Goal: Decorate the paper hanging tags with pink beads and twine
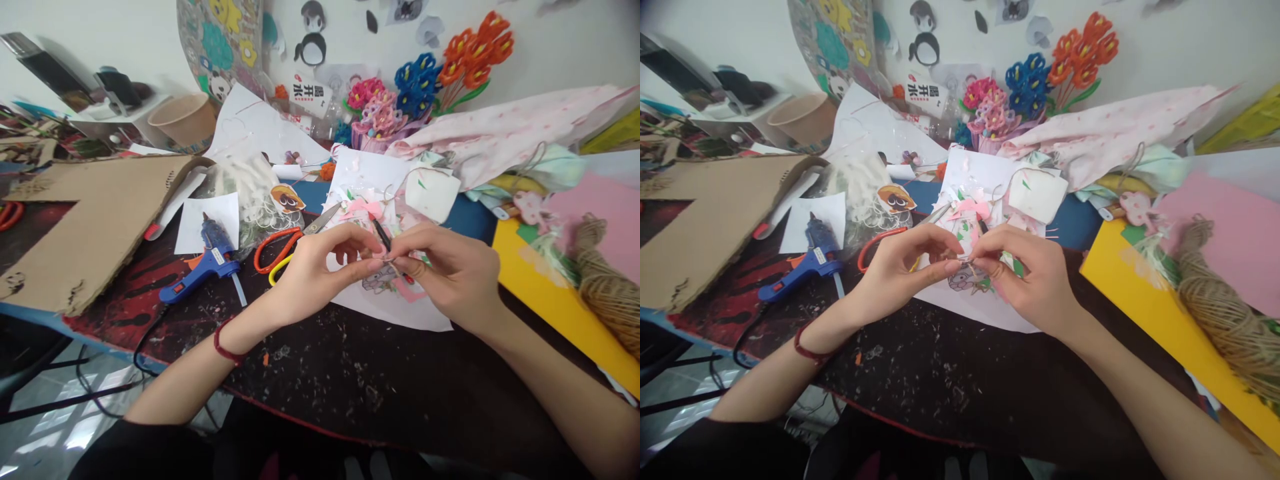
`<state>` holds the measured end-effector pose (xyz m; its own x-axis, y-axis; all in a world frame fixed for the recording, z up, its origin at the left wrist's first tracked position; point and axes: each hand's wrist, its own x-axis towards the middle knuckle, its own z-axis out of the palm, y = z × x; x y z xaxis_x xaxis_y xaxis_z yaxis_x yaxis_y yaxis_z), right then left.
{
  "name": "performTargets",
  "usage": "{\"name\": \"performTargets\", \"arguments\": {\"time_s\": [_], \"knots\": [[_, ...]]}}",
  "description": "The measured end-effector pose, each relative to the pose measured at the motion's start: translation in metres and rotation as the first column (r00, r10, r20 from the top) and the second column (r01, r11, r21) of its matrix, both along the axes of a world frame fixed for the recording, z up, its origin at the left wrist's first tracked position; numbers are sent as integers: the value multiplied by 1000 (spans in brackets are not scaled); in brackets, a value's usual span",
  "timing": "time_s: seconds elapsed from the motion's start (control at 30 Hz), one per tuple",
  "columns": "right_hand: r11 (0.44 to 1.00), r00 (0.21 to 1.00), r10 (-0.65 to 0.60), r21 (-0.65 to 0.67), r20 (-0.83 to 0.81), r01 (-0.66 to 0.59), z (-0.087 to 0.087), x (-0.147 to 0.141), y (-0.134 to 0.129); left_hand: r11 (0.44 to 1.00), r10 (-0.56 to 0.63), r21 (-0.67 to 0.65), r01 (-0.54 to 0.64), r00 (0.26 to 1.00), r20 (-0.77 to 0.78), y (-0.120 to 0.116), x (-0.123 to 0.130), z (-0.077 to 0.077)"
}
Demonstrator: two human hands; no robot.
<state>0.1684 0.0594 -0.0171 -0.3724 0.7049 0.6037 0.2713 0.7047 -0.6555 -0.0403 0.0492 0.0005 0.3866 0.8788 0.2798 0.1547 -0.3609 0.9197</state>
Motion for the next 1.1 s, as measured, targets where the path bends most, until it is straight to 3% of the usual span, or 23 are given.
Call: {"name": "performTargets", "arguments": {"time_s": [0.17, 0.3, 0.47, 0.63, 0.93, 1.1], "knots": [[982, 1000, -15, -186, 21, 19, -1, -1, 0, 979, 44, -203, -7, 983, 177, 1, 1, 0], [978, 999, 40, -203, 25, -34, -6, -1, 0, 965, 98, -259, -44, 975, 201, 1, 3, -3], [997, 982, -73, 38, 173, 67, -8, -4, -3, 955, 92, -296, -22, 970, 226, 0, 4, -6], [947, 975, -153, 305, 164, 98, -3, -5, -7, 944, 60, -328, 24, 968, 243, -1, 4, -3], [905, 968, -224, 393, 112, 164, 3, -7, -9, 964, 46, -267, 19, 971, 235, -1, 1, -3], [861, 963, -233, 488, 132, 142, 5, -5, -6, 991, 124, -55, -118, 986, 110, -1, 0, -4]]}}
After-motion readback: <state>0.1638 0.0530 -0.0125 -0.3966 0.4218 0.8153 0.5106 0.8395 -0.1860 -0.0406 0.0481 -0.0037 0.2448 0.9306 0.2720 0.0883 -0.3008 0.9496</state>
